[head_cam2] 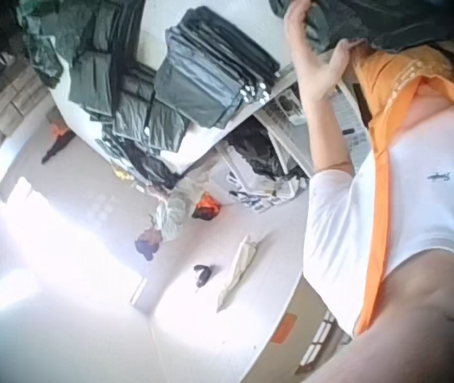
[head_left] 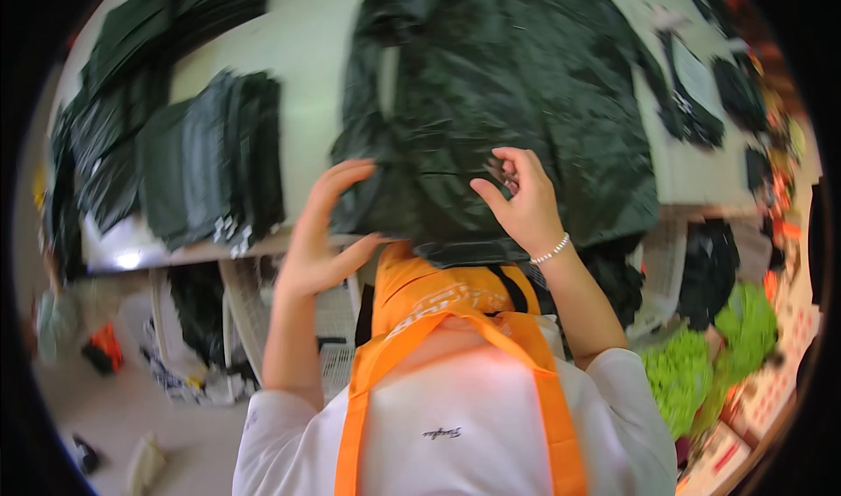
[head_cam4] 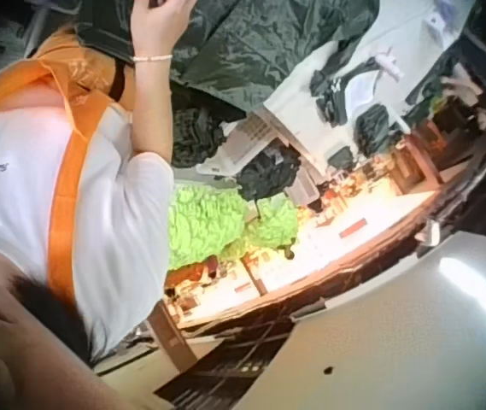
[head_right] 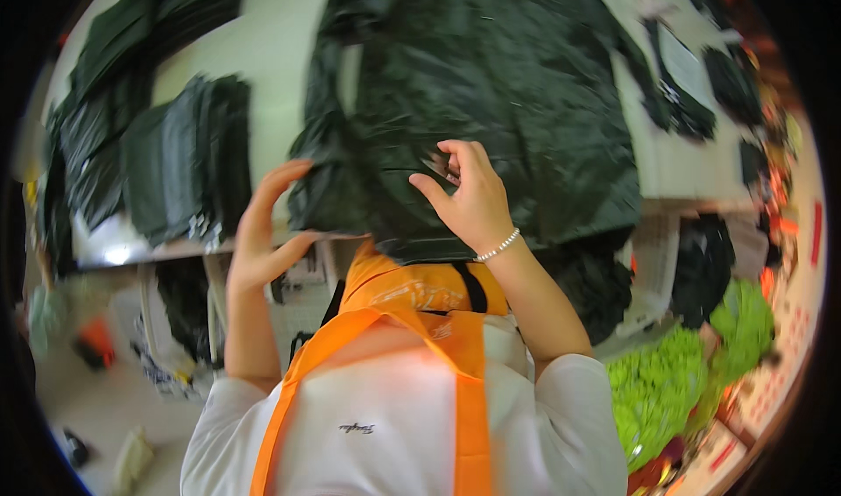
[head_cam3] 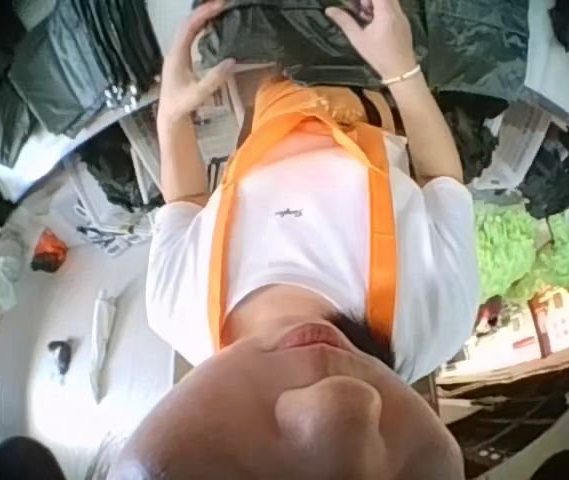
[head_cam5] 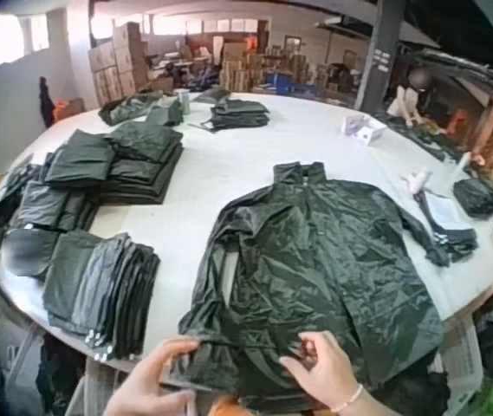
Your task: The person retrieves a dark green jacket from a basket, lays it on a table, and folds it by hand. They smooth the fabric, fold the sleeves and body, and place the finished jacket on a stack of similar folded items.
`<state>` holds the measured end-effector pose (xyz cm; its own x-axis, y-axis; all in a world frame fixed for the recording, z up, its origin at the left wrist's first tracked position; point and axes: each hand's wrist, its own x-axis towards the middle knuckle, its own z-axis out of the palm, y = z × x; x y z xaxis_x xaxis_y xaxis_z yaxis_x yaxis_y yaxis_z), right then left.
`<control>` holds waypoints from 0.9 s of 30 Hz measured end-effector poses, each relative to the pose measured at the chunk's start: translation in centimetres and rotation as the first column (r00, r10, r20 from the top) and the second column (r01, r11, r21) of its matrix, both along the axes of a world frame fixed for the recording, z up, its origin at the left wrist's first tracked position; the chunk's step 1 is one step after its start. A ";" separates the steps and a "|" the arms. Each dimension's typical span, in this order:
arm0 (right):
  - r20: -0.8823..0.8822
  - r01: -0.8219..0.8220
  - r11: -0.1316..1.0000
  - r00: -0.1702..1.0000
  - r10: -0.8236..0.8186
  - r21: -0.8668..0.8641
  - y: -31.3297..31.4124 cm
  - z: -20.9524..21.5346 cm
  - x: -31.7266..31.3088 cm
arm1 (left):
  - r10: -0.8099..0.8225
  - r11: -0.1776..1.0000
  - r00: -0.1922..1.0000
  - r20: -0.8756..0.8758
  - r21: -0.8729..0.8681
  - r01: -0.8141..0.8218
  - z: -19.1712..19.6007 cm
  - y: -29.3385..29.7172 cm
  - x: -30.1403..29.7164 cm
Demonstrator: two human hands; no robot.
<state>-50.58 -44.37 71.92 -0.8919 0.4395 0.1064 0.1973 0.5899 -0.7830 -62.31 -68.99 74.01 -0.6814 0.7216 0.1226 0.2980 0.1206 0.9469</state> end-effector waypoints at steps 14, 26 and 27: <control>0.177 0.641 0.717 0.699 -0.693 0.275 41.1 -11.2 20.3 | -0.172 0.884 0.870 -0.462 -0.462 -0.071 -13.7 33.0 17.0; 0.216 0.418 -0.005 0.460 -0.861 -0.909 66.8 -17.6 16.8 | -0.344 0.600 0.841 -0.417 -0.787 -0.145 -15.1 35.5 18.4; 0.136 0.367 0.068 0.502 -0.854 -0.928 65.5 -16.0 15.8 | -0.325 0.613 0.842 -0.431 -0.774 -0.160 -14.4 36.0 18.7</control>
